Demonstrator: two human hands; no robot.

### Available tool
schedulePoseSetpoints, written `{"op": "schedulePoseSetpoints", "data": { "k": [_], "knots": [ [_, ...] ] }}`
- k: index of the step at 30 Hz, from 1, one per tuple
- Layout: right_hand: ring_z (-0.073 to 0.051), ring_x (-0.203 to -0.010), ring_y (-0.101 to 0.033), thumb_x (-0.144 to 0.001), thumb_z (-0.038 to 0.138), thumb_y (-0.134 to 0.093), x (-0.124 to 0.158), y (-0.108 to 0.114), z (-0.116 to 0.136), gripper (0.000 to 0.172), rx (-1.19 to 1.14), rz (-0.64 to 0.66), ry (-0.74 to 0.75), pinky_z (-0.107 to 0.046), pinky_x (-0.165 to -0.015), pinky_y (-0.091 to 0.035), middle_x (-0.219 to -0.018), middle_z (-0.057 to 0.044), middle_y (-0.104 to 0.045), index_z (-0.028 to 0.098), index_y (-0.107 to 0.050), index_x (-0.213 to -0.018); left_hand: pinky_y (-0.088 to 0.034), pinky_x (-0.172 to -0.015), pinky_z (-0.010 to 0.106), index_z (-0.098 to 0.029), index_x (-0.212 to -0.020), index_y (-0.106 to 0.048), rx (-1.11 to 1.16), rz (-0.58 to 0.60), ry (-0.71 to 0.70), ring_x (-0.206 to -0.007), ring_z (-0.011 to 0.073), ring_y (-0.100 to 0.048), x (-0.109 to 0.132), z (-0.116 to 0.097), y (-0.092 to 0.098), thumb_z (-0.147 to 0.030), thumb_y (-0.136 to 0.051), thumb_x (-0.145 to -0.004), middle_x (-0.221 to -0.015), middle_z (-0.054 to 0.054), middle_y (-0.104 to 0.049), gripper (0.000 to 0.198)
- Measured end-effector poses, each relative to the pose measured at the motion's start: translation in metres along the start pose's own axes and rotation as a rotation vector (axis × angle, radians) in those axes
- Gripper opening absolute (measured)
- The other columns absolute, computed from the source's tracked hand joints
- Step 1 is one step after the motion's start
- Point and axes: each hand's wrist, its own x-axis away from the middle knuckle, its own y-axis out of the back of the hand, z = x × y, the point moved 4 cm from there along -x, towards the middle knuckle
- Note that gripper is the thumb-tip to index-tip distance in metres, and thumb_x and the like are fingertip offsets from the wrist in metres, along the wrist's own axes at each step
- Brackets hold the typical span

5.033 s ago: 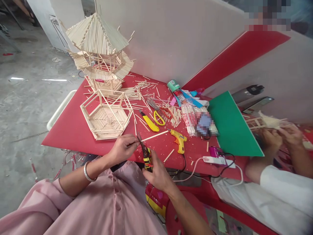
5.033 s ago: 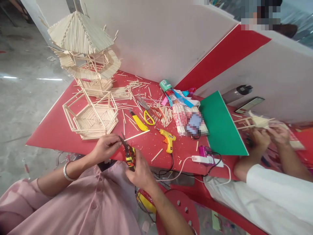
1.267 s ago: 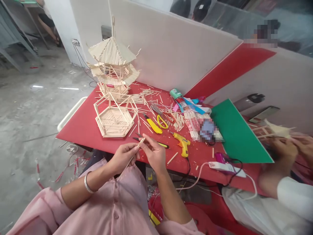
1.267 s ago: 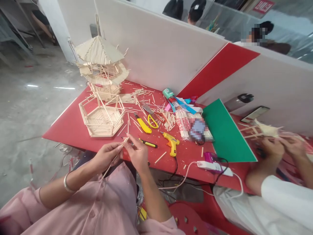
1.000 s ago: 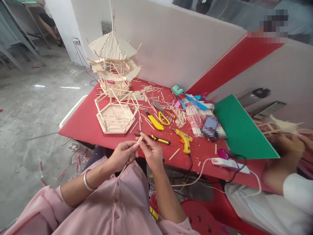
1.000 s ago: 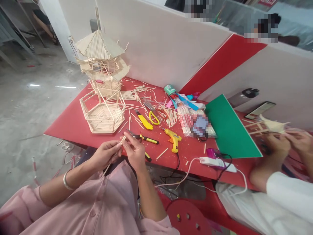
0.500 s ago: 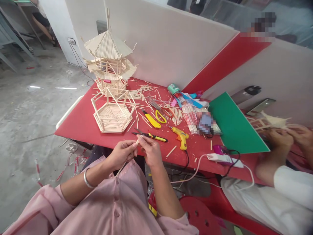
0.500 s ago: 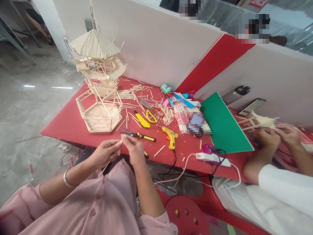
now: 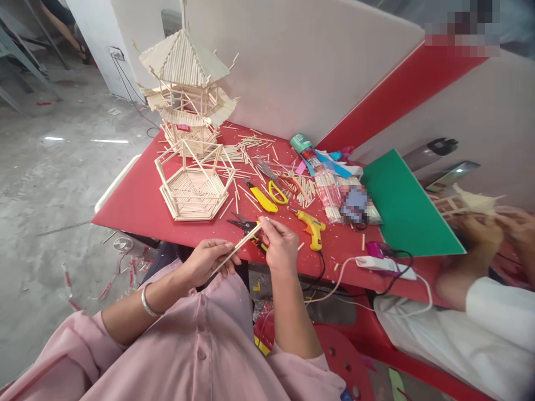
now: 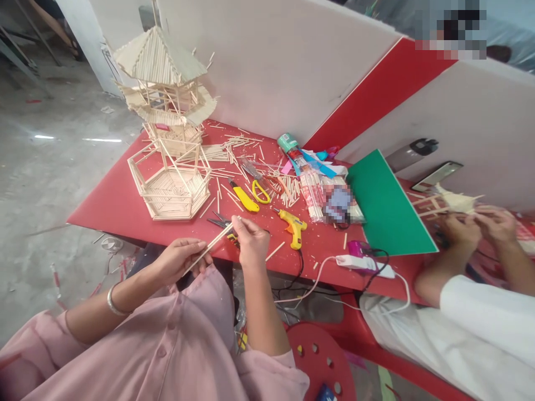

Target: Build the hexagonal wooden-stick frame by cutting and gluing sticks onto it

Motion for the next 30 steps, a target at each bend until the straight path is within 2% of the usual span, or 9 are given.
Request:
{"op": "schedulePoseSetpoints", "data": {
  "k": [8,13,16,19,22,23,26,28,30],
  "knots": [
    [-0.005,-0.045,-0.035,-0.059,0.046,-0.082,-0.007,-0.003,0.007,0.033,-0.046,-0.036,0.01,-0.022,-0.043,-0.027,-0.051,0.006,-0.05,0.017,-0.075,-0.073,-0.024,-0.037,0.019,-0.01,-0.066,-0.071,-0.094,0.0,-0.067,-0.035,0.004,-0.04,-0.002,-0.001,0.003,-0.037,-0.071,-0.078,-0.043,0.001,-0.056,0.03],
    [-0.005,-0.045,-0.034,-0.061,0.046,-0.081,-0.005,-0.005,0.001,0.032,-0.035,-0.029,0.016,-0.022,-0.043,-0.027,-0.052,0.006,-0.05,0.017,-0.074,-0.072,-0.017,-0.038,0.02,-0.01,-0.063,-0.069,-0.073,-0.032,-0.05,-0.036,0.0034,-0.035,-0.004,-0.001,0.004,-0.041,-0.075,-0.073,-0.041,-0.001,-0.05,0.033],
    [-0.005,-0.046,-0.037,-0.059,0.044,-0.082,-0.011,-0.004,0.0,0.031,-0.067,0.001,-0.018,-0.022,-0.044,-0.029,-0.054,0.006,-0.053,0.018,-0.074,-0.073,-0.016,-0.038,0.02,-0.01,-0.062,-0.068,-0.042,-0.07,-0.071,-0.037,0.0028,-0.034,-0.005,-0.004,0.004,-0.043,-0.079,-0.067,-0.045,-0.001,-0.053,0.035],
    [-0.007,-0.05,-0.044,-0.061,0.046,-0.078,-0.038,0.0,0.009,0.033,-0.098,-0.019,-0.012,-0.02,-0.044,-0.031,-0.058,0.005,-0.055,0.019,-0.073,-0.078,-0.015,-0.038,0.02,-0.01,-0.059,-0.067,-0.037,-0.077,-0.078,-0.037,0.0022,-0.031,-0.006,-0.003,0.004,-0.045,-0.081,-0.063,-0.045,-0.001,-0.052,0.037],
    [-0.008,-0.055,-0.049,-0.073,0.055,-0.064,-0.084,-0.003,0.026,0.04,0.167,-0.063,0.133,-0.021,-0.047,-0.034,-0.067,0.002,-0.061,0.019,-0.072,-0.089,-0.013,-0.038,0.02,-0.011,-0.059,-0.066,-0.022,-0.099,-0.089,-0.036,0.0023,-0.029,-0.006,-0.001,0.006,-0.046,-0.081,-0.063,-0.042,-0.003,-0.047,0.038],
    [-0.009,-0.057,-0.051,-0.076,0.056,-0.059,-0.1,-0.011,0.027,0.042,0.35,-0.002,0.155,-0.022,-0.049,-0.036,-0.07,0.001,-0.064,0.019,-0.073,-0.092,-0.013,-0.038,0.02,-0.011,-0.06,-0.066,-0.006,-0.113,-0.105,-0.036,0.0023,-0.029,-0.006,0.0,0.007,-0.046,-0.08,-0.064,-0.043,-0.003,-0.048,0.038],
    [-0.012,-0.061,-0.057,-0.07,0.043,-0.068,-0.136,-0.039,0.016,0.03,0.559,0.156,0.135,-0.025,-0.058,-0.041,-0.068,-0.002,-0.068,0.015,-0.075,-0.079,-0.014,-0.037,0.019,-0.011,-0.062,-0.065,0.044,-0.162,-0.158,-0.038,0.0025,-0.032,-0.004,0.0,0.012,-0.045,-0.079,-0.067,-0.052,0.0,-0.056,0.037],
    [-0.015,-0.063,-0.059,-0.068,0.036,-0.07,-0.149,-0.058,0.004,0.022,0.663,0.223,0.129,-0.026,-0.062,-0.041,-0.064,-0.002,-0.068,0.014,-0.074,-0.07,-0.016,-0.037,0.019,-0.011,-0.064,-0.065,0.055,-0.189,-0.17,-0.04,0.0032,-0.035,-0.002,0.0,0.014,-0.045,-0.079,-0.067,-0.055,0.0,-0.057,0.036],
    [-0.017,-0.064,-0.061,-0.069,0.035,-0.07,-0.153,-0.07,-0.002,0.021,0.772,0.274,0.136,-0.028,-0.064,-0.041,-0.062,-0.003,-0.067,0.014,-0.074,-0.067,-0.017,-0.037,0.019,-0.011,-0.066,-0.066,0.049,-0.204,-0.16,-0.041,0.0039,-0.037,0.0,0.0,0.016,-0.045,-0.079,-0.067,-0.054,0.0,-0.056,0.036]
  ]
}}
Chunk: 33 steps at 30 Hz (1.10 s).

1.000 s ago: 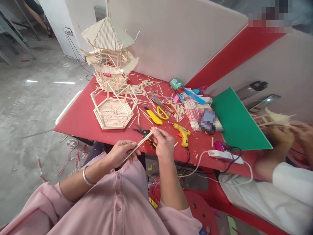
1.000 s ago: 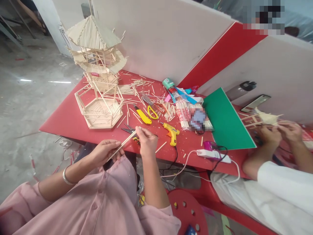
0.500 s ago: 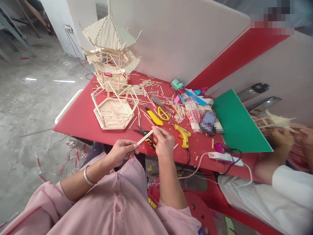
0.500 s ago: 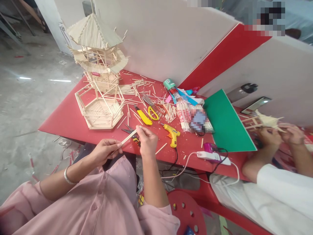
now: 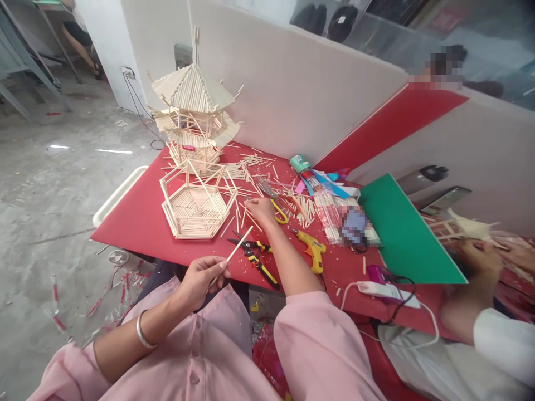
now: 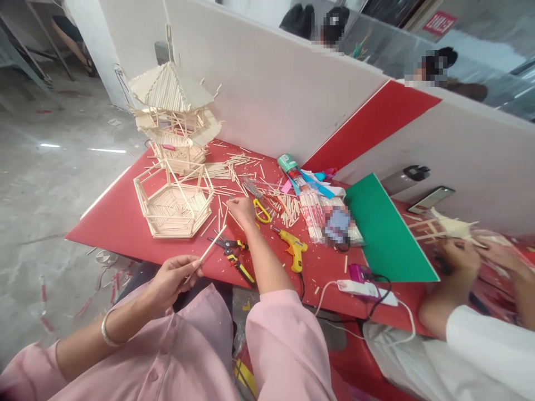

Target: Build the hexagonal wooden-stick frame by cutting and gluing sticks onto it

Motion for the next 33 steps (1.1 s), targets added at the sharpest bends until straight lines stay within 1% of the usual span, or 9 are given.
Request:
{"op": "schedulePoseSetpoints", "data": {
  "k": [3,5,9,12,18,22,25,29,33],
  "knots": [
    [-0.021,-0.067,-0.062,-0.073,0.044,-0.068,0.005,0.003,0.007,0.031,0.138,0.063,0.038,-0.03,-0.066,-0.04,-0.062,-0.004,-0.067,0.014,-0.075,-0.071,-0.015,-0.038,0.019,-0.011,-0.066,-0.066,-0.01,-0.005,0.021,-0.04,0.0035,-0.034,0.0,-0.001,0.002,-0.047,-0.08,-0.066,-0.05,-0.002,-0.052,0.039],
    [-0.023,-0.076,-0.064,-0.076,0.05,-0.066,0.023,0.019,0.009,0.038,0.203,0.08,0.072,-0.031,-0.071,-0.042,-0.071,-0.005,-0.07,0.016,-0.076,-0.087,-0.013,-0.039,0.019,-0.011,-0.065,-0.065,-0.001,-0.008,0.019,-0.039,0.0027,-0.03,-0.002,-0.003,0.004,-0.048,-0.08,-0.066,-0.047,-0.003,-0.048,0.04],
    [-0.028,-0.101,-0.063,-0.076,0.061,-0.064,0.091,0.047,-0.005,0.066,0.446,0.194,0.193,-0.038,-0.087,-0.044,-0.109,-0.009,-0.071,0.025,-0.06,-0.131,-0.012,-0.039,0.021,-0.011,-0.064,-0.064,0.017,-0.023,-0.018,-0.037,0.0021,-0.025,-0.01,-0.006,0.008,-0.049,-0.078,-0.068,-0.043,-0.005,-0.044,0.041],
    [-0.039,-0.127,-0.048,-0.065,0.064,-0.073,0.142,0.049,-0.031,0.098,0.77,0.284,0.248,-0.05,-0.099,-0.039,-0.14,-0.02,-0.053,0.018,-0.042,-0.146,-0.012,-0.039,0.021,-0.011,-0.064,-0.064,0.008,0.005,-0.026,-0.036,0.0019,-0.025,-0.018,-0.003,0.007,-0.048,-0.076,-0.071,-0.042,-0.006,-0.043,0.04],
    [-0.038,-0.115,-0.054,-0.064,0.059,-0.076,0.164,0.043,-0.048,0.103,0.905,0.322,0.197,-0.047,-0.093,-0.043,-0.124,-0.022,-0.057,0.011,-0.039,-0.147,-0.014,-0.04,0.021,-0.012,-0.066,-0.064,0.006,0.022,-0.065,-0.039,0.002,-0.028,-0.026,-0.003,-0.005,-0.046,-0.075,-0.073,-0.047,-0.004,-0.047,0.037],
    [-0.032,-0.106,-0.058,-0.064,0.04,-0.07,0.167,0.057,-0.048,0.078,0.619,0.337,0.067,-0.043,-0.093,-0.043,-0.113,-0.016,-0.06,0.015,-0.052,-0.136,-0.019,-0.039,0.02,-0.012,-0.074,-0.066,0.029,-0.047,-0.127,-0.041,0.0025,-0.033,-0.024,-0.013,-0.01,-0.046,-0.078,-0.068,-0.06,0.0,-0.061,0.036],
    [-0.028,-0.098,-0.061,-0.07,0.045,-0.056,0.189,0.063,-0.058,0.059,0.075,0.472,-0.165,-0.042,-0.089,-0.046,-0.106,-0.012,-0.065,0.019,-0.061,-0.123,-0.021,-0.039,0.02,-0.012,-0.073,-0.066,0.025,-0.06,-0.17,-0.04,0.0027,-0.032,-0.022,-0.019,-0.012,-0.047,-0.078,-0.067,-0.057,-0.001,-0.06,0.037],
    [-0.027,-0.091,-0.064,-0.067,0.049,-0.039,0.239,0.045,-0.063,0.061,-0.614,0.697,-0.365,-0.043,-0.082,-0.049,-0.099,-0.014,-0.067,0.017,-0.063,-0.114,-0.022,-0.039,0.021,-0.012,-0.07,-0.066,-0.026,-0.059,-0.187,-0.04,0.0027,-0.032,-0.022,-0.018,-0.015,-0.048,-0.078,-0.067,-0.056,-0.001,-0.06,0.037],
    [-0.024,-0.09,-0.063,-0.055,0.032,-0.053,0.264,0.028,-0.061,0.054,-0.678,0.616,-0.417,-0.037,-0.081,-0.049,-0.1,-0.009,-0.067,0.021,-0.063,-0.107,-0.021,-0.039,0.02,-0.013,-0.066,-0.065,-0.11,-0.035,-0.172,-0.04,0.0035,-0.032,-0.023,-0.016,-0.023,-0.05,-0.077,-0.067,-0.048,-0.003,-0.053,0.039]
  ]
}}
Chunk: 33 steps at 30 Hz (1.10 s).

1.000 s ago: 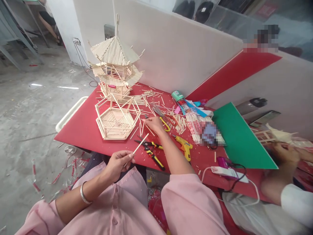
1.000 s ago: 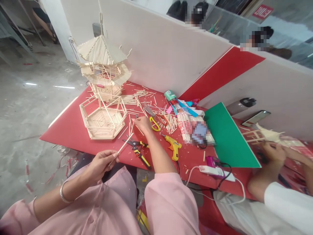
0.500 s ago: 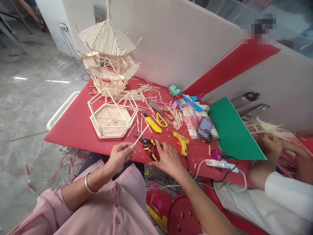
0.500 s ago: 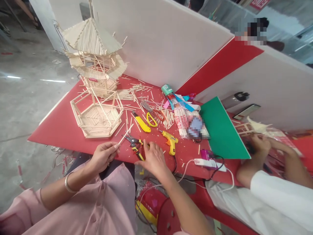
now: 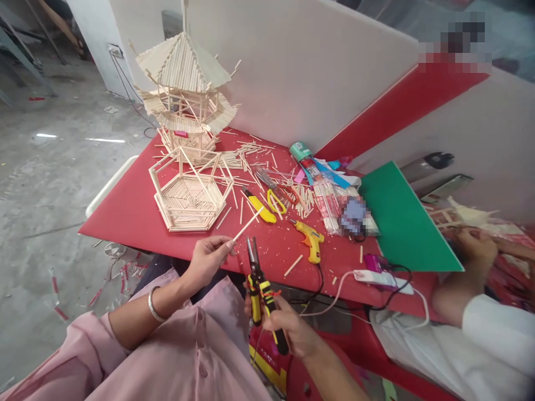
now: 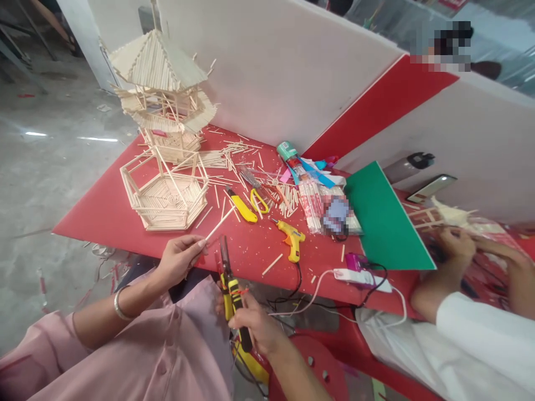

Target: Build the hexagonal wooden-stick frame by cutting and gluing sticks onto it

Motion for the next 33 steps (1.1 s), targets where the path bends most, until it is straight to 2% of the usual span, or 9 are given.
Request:
{"op": "schedulePoseSetpoints", "data": {
  "k": [3,5,9,12,16,20,25,29,33],
  "knots": [
    [-0.022,-0.087,-0.061,-0.06,0.027,-0.055,-0.001,0.001,0.012,0.04,0.181,-0.142,0.055,-0.033,-0.078,-0.049,-0.092,-0.004,-0.066,0.022,-0.064,-0.099,-0.022,-0.039,0.021,-0.014,-0.066,-0.065,-0.063,0.009,-0.017,-0.04,0.0049,-0.031,0.001,-0.004,-0.003,-0.051,-0.075,-0.069,-0.043,-0.005,-0.046,0.038],
    [-0.022,-0.09,-0.06,-0.063,0.024,-0.053,-0.001,0.001,0.027,0.047,0.324,-0.125,0.131,-0.034,-0.08,-0.049,-0.093,-0.002,-0.066,0.022,-0.062,-0.109,-0.022,-0.04,0.021,-0.014,-0.066,-0.066,-0.112,0.013,-0.037,-0.04,0.0054,-0.032,0.003,-0.007,-0.004,-0.049,-0.074,-0.07,-0.043,-0.005,-0.046,0.036],
    [-0.026,-0.111,-0.057,-0.065,0.019,-0.049,-0.002,0.0,0.05,0.068,0.678,-0.139,0.328,-0.041,-0.098,-0.044,-0.119,-0.007,-0.064,0.022,-0.048,-0.133,-0.026,-0.043,0.019,-0.014,-0.064,-0.066,-0.196,0.042,-0.103,-0.045,0.0062,-0.038,0.009,-0.012,-0.004,-0.038,-0.071,-0.072,-0.051,-0.002,-0.055,0.026],
    [-0.028,-0.121,-0.052,-0.066,0.018,-0.048,-0.004,-0.002,0.051,0.072,0.911,-0.219,0.444,-0.044,-0.105,-0.04,-0.129,-0.011,-0.057,0.019,-0.042,-0.137,-0.033,-0.047,0.019,-0.015,-0.066,-0.068,-0.263,0.056,-0.148,-0.051,0.0086,-0.047,0.013,-0.013,-0.004,-0.031,-0.066,-0.074,-0.057,0.0,-0.061,0.019],
    [-0.032,-0.122,-0.051,-0.068,0.021,-0.052,-0.009,-0.006,0.043,0.078,1.136,-0.307,0.483,-0.049,-0.106,-0.04,-0.129,-0.019,-0.054,0.011,-0.033,-0.143,-0.039,-0.052,0.021,-0.015,-0.065,-0.067,-0.335,0.055,-0.184,-0.054,0.0115,-0.052,0.015,-0.012,-0.004,-0.026,-0.063,-0.074,-0.059,0.0,-0.063,0.015],
    [-0.035,-0.117,-0.053,-0.068,0.023,-0.055,-0.013,-0.012,0.038,0.086,1.203,-0.362,0.531,-0.052,-0.1,-0.044,-0.124,-0.02,-0.055,0.01,-0.023,-0.147,-0.042,-0.057,0.023,-0.015,-0.065,-0.068,-0.372,0.059,-0.237,-0.06,0.0147,-0.057,0.017,-0.014,-0.002,-0.023,-0.063,-0.075,-0.062,0.002,-0.065,0.013],
    [-0.035,-0.116,-0.054,-0.076,0.029,-0.057,-0.015,-0.017,0.042,0.083,1.192,-0.41,0.618,-0.053,-0.099,-0.045,-0.12,-0.019,-0.055,0.01,-0.02,-0.147,-0.043,-0.058,0.024,-0.016,-0.064,-0.069,-0.476,0.075,-0.321,-0.06,0.0154,-0.058,0.024,-0.025,-0.003,-0.018,-0.064,-0.073,-0.061,0.003,-0.065,0.011],
    [-0.034,-0.116,-0.054,-0.074,0.031,-0.06,-0.013,-0.019,0.047,0.086,1.165,-0.329,0.636,-0.053,-0.099,-0.046,-0.123,-0.018,-0.055,0.013,-0.018,-0.147,-0.043,-0.055,0.023,-0.015,-0.065,-0.069,-0.503,0.128,-0.417,-0.056,0.0142,-0.057,0.027,-0.034,-0.005,-0.018,-0.06,-0.077,-0.059,0.003,-0.065,0.015],
    [-0.034,-0.12,-0.052,-0.072,0.029,-0.061,-0.008,-0.019,0.054,0.085,1.127,-0.283,0.659,-0.053,-0.102,-0.043,-0.127,-0.018,-0.052,0.015,-0.021,-0.146,-0.041,-0.052,0.021,-0.015,-0.066,-0.067,-0.555,0.158,-0.578,-0.054,0.0122,-0.057,0.029,-0.04,-0.004,-0.015,-0.058,-0.079,-0.058,0.003,-0.065,0.016]
  ]
}}
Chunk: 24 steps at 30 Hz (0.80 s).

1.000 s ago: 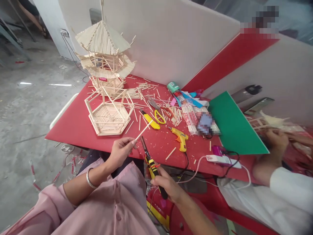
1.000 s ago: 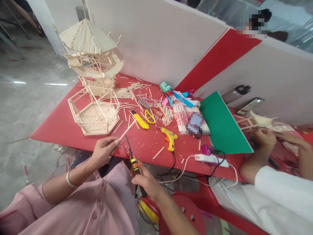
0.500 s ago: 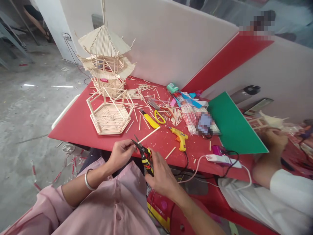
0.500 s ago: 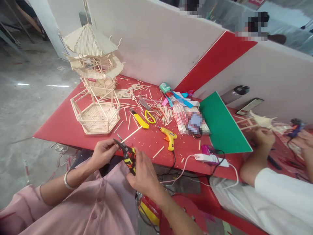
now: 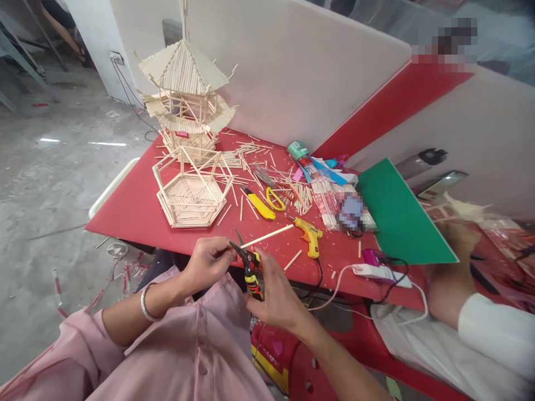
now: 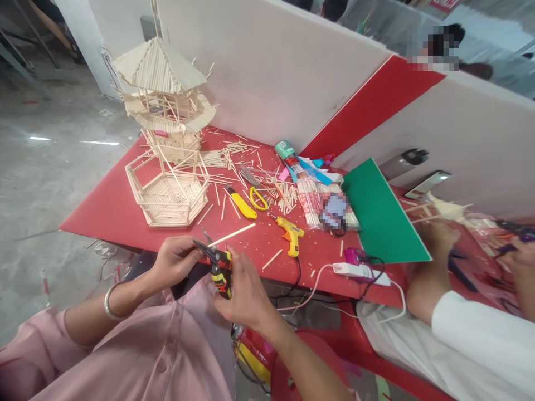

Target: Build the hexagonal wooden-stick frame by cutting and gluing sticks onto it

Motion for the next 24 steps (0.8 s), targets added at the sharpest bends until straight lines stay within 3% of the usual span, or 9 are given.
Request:
{"op": "schedulePoseSetpoints", "data": {
  "k": [3,6,9,12,17,21,24],
  "knots": [
    [-0.031,-0.116,-0.053,-0.07,0.024,-0.061,-0.002,0.003,0.003,0.078,-0.063,0.013,0.011,-0.048,-0.1,-0.044,-0.123,-0.015,-0.054,0.016,-0.029,-0.14,-0.041,-0.052,0.02,-0.015,-0.065,-0.066,-0.059,0.001,-0.062,-0.053,0.0112,-0.056,0.001,-0.002,0.002,-0.013,-0.057,-0.08,-0.059,0.002,-0.065,0.018],
    [-0.024,-0.096,-0.058,-0.068,0.019,-0.06,-0.005,0.005,0.006,0.056,-0.147,0.043,-0.044,-0.039,-0.086,-0.049,-0.104,-0.007,-0.058,0.02,-0.044,-0.122,-0.041,-0.051,0.02,-0.015,-0.067,-0.066,-0.077,0.015,-0.068,-0.053,0.0109,-0.056,0.002,-0.003,0.003,-0.015,-0.057,-0.082,-0.06,0.003,-0.065,0.018],
    [-0.017,-0.077,-0.056,-0.066,0.015,-0.059,-0.006,0.005,0.005,0.042,-0.258,0.073,-0.134,-0.031,-0.071,-0.047,-0.089,-0.001,-0.057,0.022,-0.048,-0.106,-0.041,-0.052,0.02,-0.014,-0.069,-0.067,-0.059,0.013,-0.035,-0.056,0.0114,-0.056,0.001,-0.001,0.002,-0.019,-0.061,-0.082,-0.062,0.003,-0.065,0.015],
    [-0.015,-0.074,-0.055,-0.065,0.011,-0.057,-0.005,0.005,0.004,0.046,-0.34,0.116,-0.157,-0.028,-0.069,-0.046,-0.089,0.001,-0.058,0.022,-0.048,-0.109,-0.041,-0.053,0.021,-0.014,-0.067,-0.066,-0.018,0.026,0.037,-0.055,0.011,-0.055,-0.001,0.002,0.001,-0.019,-0.06,-0.082,-0.06,0.002,-0.063,0.017],
    [-0.021,-0.097,-0.056,-0.068,0.013,-0.058,-0.001,0.01,0.0,0.055,-0.277,0.079,-0.095,-0.034,-0.085,-0.046,-0.106,-0.005,-0.058,0.022,-0.045,-0.12,-0.035,-0.048,0.02,-0.014,-0.062,-0.062,0.218,0.21,0.219,-0.046,0.0077,-0.044,-0.001,0.011,-0.007,-0.02,-0.053,-0.084,-0.05,-0.003,-0.053,0.025],
    [-0.02,-0.085,-0.057,-0.063,0.011,-0.058,0.003,0.004,-0.004,0.049,-0.242,0.129,-0.172,-0.032,-0.076,-0.046,-0.095,-0.003,-0.059,0.021,-0.048,-0.11,-0.036,-0.05,0.02,-0.014,-0.061,-0.061,0.228,0.2,0.244,-0.049,0.0082,-0.046,0.002,0.017,-0.011,-0.023,-0.055,-0.083,-0.054,-0.001,-0.057,0.024],
    [-0.02,-0.088,-0.058,-0.064,0.011,-0.057,0.004,0.0,-0.006,0.051,-0.286,0.14,-0.21,-0.033,-0.078,-0.047,-0.099,-0.004,-0.061,0.021,-0.048,-0.113,-0.036,-0.051,0.02,-0.014,-0.06,-0.061,0.195,0.185,0.261,-0.05,0.009,-0.046,0.003,0.021,-0.014,-0.027,-0.056,-0.082,-0.053,-0.001,-0.055,0.026]
  ]
}}
